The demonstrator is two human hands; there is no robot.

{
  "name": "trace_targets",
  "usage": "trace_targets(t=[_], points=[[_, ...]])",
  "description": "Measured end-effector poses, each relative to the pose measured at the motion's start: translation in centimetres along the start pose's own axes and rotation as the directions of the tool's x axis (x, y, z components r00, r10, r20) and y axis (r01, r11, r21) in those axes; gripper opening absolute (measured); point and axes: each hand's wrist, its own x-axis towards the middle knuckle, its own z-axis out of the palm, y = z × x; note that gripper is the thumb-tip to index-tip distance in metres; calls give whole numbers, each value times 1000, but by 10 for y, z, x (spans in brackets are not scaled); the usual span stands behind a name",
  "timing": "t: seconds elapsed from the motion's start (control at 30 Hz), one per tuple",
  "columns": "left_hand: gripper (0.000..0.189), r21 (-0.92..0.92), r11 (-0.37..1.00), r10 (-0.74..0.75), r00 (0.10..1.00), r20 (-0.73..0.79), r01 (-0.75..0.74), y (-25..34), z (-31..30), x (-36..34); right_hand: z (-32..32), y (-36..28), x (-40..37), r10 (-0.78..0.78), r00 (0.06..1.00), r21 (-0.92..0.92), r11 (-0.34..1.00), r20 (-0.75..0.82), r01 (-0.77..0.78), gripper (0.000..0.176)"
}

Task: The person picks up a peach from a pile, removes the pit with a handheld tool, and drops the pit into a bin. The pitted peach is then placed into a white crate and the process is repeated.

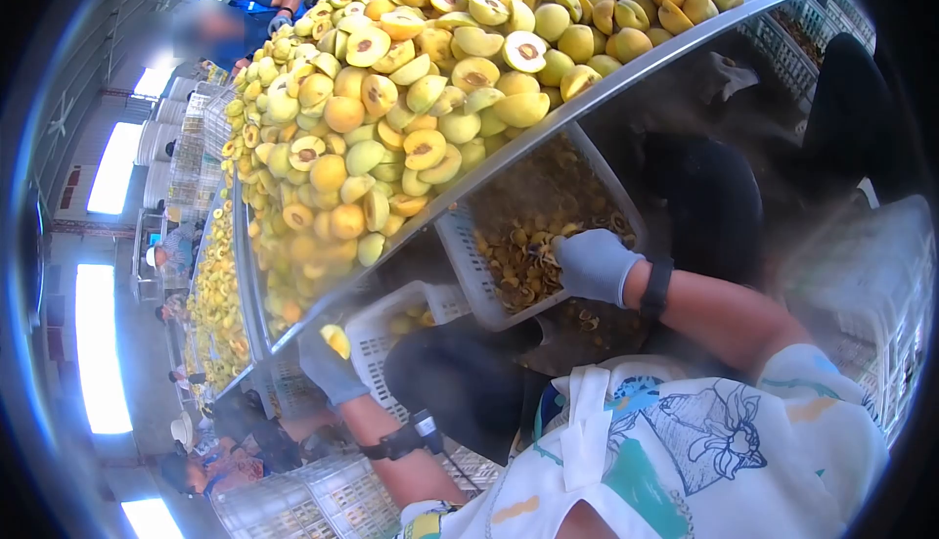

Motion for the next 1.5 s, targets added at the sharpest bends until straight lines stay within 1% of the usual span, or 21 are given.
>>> trace_targets(t=[0.03,0.07,0.17,0.2,0.23,0.27,0.33,0.43,0.5,0.53,0.63,0.67,0.73,0.8,0.87,0.97,1.0,1.1,1.2,1.4,1.5], points=[[36,34,999,-36,997,73,33,1,-5,10,-5,-3,1,13,999,84,996,-36,-10,23],[35,251,967,-64,996,60,47,1,-4,11,-9,-4,3,65,998,81,995,15,-65,27],[36,-127,990,81,980,184,-58,25,16,14,-7,-4,4,37,999,24,999,23,-37,26],[46,251,717,575,755,314,-651,10,28,29,-6,-6,5,33,999,72,997,14,-34,26],[49,-101,994,69,943,326,-38,39,41,30,-6,-8,6,28,1000,118,993,4,-29,26],[52,-358,704,-399,759,514,613,76,60,28,-6,-11,6,25,1000,166,986,-6,-23,26],[54,-270,846,-323,844,428,460,116,93,27,-9,-16,5,34,999,177,983,29,-38,26],[50,-82,935,-310,907,285,346,91,148,43,-16,-18,3,33,998,216,975,45,-42,25],[46,-159,975,-140,983,116,158,120,151,22,-25,-17,2,33,999,247,968,34,-41,23],[44,-182,981,-56,998,28,60,134,151,12,-30,-18,1,35,999,264,964,29,-42,22],[39,-107,991,62,983,-171,-81,152,150,-2,-31,-18,0,42,999,327,944,21,-46,22],[38,-323,946,-25,995,-101,-9,158,145,-6,-32,-18,1,46,999,350,936,17,-49,23],[36,-677,717,-142,985,95,168,166,132,-16,-44,-21,-1,34,999,474,881,-34,-13,29],[32,-713,436,-243,835,494,549,155,129,-33,-53,-23,-3,31,993,580,813,-113,41,35],[31,-579,149,-127,597,792,801,137,129,-55,-54,-24,-5,40,975,660,742,-218,117,40],[32,-626,57,-77,628,774,778,134,143,-89,-51,-26,-8,25,953,576,801,-303,162,44],[32,-628,0,4,628,778,778,124,150,-95,-47,-26,-6,27,956,527,839,-293,138,44],[32,-681,105,-22,687,727,724,138,151,-108,-46,-27,-3,-10,983,423,902,-181,87,37],[36,-707,399,18,766,643,584,143,153,-111,-44,-29,-2,-6,985,340,938,-175,66,30],[47,-721,284,-124,770,626,632,153,156,-114,-44,-34,-5,-1,977,268,961,-214,60,23],[44,-704,419,-168,811,560,574,150,163,-119,-35,-38,-5,28,985,274,961,-170,20,25]])
